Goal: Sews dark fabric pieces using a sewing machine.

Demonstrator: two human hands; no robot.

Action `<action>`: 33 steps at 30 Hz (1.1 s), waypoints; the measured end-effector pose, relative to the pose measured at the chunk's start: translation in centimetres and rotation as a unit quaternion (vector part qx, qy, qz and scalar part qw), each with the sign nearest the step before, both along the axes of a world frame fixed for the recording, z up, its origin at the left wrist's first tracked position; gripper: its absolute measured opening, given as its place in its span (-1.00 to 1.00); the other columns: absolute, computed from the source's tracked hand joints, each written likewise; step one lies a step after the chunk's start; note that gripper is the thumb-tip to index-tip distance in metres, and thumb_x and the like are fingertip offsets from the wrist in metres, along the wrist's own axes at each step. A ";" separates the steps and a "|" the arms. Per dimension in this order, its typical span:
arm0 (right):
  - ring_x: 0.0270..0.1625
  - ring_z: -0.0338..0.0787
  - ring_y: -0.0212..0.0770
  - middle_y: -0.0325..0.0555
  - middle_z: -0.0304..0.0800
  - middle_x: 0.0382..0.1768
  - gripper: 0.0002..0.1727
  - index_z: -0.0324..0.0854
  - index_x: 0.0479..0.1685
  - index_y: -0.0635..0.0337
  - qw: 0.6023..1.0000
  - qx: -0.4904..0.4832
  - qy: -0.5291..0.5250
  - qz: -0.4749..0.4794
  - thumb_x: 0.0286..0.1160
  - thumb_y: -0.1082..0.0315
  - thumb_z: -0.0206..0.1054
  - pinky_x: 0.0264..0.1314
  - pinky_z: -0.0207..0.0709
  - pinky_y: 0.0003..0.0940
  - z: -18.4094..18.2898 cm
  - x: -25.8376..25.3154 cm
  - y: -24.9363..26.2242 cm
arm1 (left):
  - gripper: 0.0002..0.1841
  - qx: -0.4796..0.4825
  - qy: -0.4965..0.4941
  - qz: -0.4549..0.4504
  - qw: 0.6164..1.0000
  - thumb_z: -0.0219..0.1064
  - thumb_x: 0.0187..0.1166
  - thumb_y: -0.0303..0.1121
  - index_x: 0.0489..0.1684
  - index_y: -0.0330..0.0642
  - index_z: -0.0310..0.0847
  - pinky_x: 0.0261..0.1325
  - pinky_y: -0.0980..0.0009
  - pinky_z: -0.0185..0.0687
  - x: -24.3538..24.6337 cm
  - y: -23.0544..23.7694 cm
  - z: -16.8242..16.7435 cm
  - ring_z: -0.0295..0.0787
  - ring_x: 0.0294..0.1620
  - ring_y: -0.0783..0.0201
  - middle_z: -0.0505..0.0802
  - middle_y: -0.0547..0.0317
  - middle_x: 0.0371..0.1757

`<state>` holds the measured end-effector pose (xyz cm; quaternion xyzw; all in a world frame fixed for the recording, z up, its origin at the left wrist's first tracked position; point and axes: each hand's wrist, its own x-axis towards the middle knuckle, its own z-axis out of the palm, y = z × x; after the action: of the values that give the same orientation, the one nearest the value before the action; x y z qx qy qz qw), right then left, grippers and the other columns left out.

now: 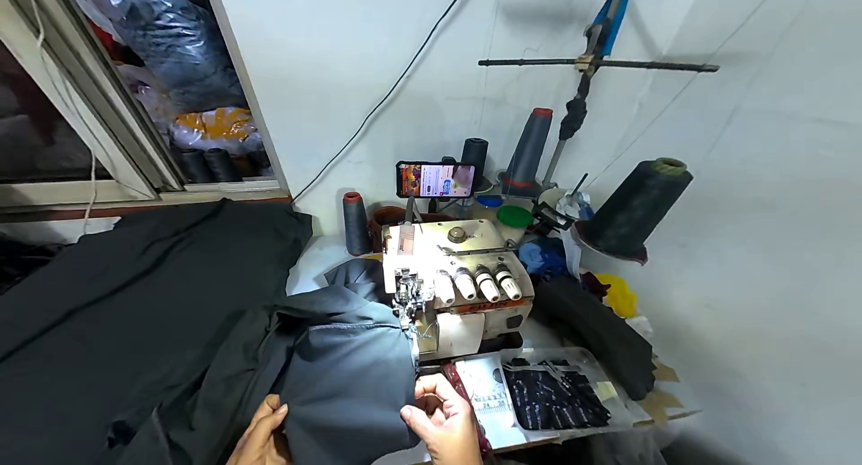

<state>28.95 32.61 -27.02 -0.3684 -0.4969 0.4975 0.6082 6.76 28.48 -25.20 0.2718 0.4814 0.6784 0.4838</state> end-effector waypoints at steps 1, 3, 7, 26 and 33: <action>-0.26 0.73 -0.48 -0.11 0.77 -0.18 -0.75 0.69 -0.19 0.39 1.000 -0.002 0.007 0.002 0.09 0.70 0.47 -0.19 0.67 -0.60 0.1 -0.2 -0.4 | -0.82 -0.021 -0.053 0.001 0.998 -0.16 0.81 -0.42 0.05 0.03 0.35 0.13 0.38 0.79 0.3 0.0 0.2 0.81 -0.01 0.49 0.82 0.41 -0.11; -0.18 0.79 -0.45 -0.08 0.80 -0.14 -0.69 0.68 -0.09 0.43 1.000 -0.011 0.024 0.003 0.10 0.73 0.45 -0.07 0.72 -0.55 0.4 -0.6 -1.0 | -0.82 -0.056 -0.119 0.015 0.991 -0.15 0.84 -0.40 0.20 0.02 0.30 0.09 0.36 0.81 1.1 0.1 0.6 0.83 -0.01 0.47 0.81 0.37 -0.07; -0.12 0.84 -0.42 -0.06 0.84 -0.13 -0.62 0.64 0.01 0.48 0.998 -0.017 0.047 -0.026 0.11 0.78 0.39 0.01 0.74 -0.51 0.2 -0.8 -1.7 | -0.71 -0.070 -0.194 0.001 0.979 -0.17 0.81 -0.33 -0.06 0.02 0.53 0.02 0.29 0.85 1.4 -0.1 1.0 0.89 -0.11 0.38 0.91 0.28 -0.21; -0.11 0.78 -0.46 0.02 0.78 -0.08 -0.81 0.74 -0.25 0.45 0.984 0.088 -0.059 -0.147 0.10 0.67 0.46 -0.06 0.70 -0.65 -1.6 -1.2 -2.3 | -0.74 -0.017 0.153 0.052 0.987 0.12 0.71 -0.52 -0.43 -0.09 0.63 -0.17 0.50 0.76 0.5 0.4 -1.3 0.78 -0.37 0.52 0.82 0.42 -0.45; -0.17 0.82 -0.47 -0.04 0.85 -0.26 -0.88 0.76 -0.32 0.44 0.990 0.045 -0.058 -0.124 0.14 0.63 0.49 -0.03 0.70 -0.64 -1.6 -1.5 -2.6 | -0.75 -0.087 0.084 0.009 0.993 -0.07 0.86 -0.36 0.14 -0.16 0.55 0.13 0.49 0.75 0.5 0.1 -0.4 0.80 -0.03 0.56 0.84 0.38 -0.09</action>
<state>27.47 29.97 -28.65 -0.4274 -0.5041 0.3730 0.6512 7.28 28.61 -25.56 0.2797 0.5801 0.6131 0.4575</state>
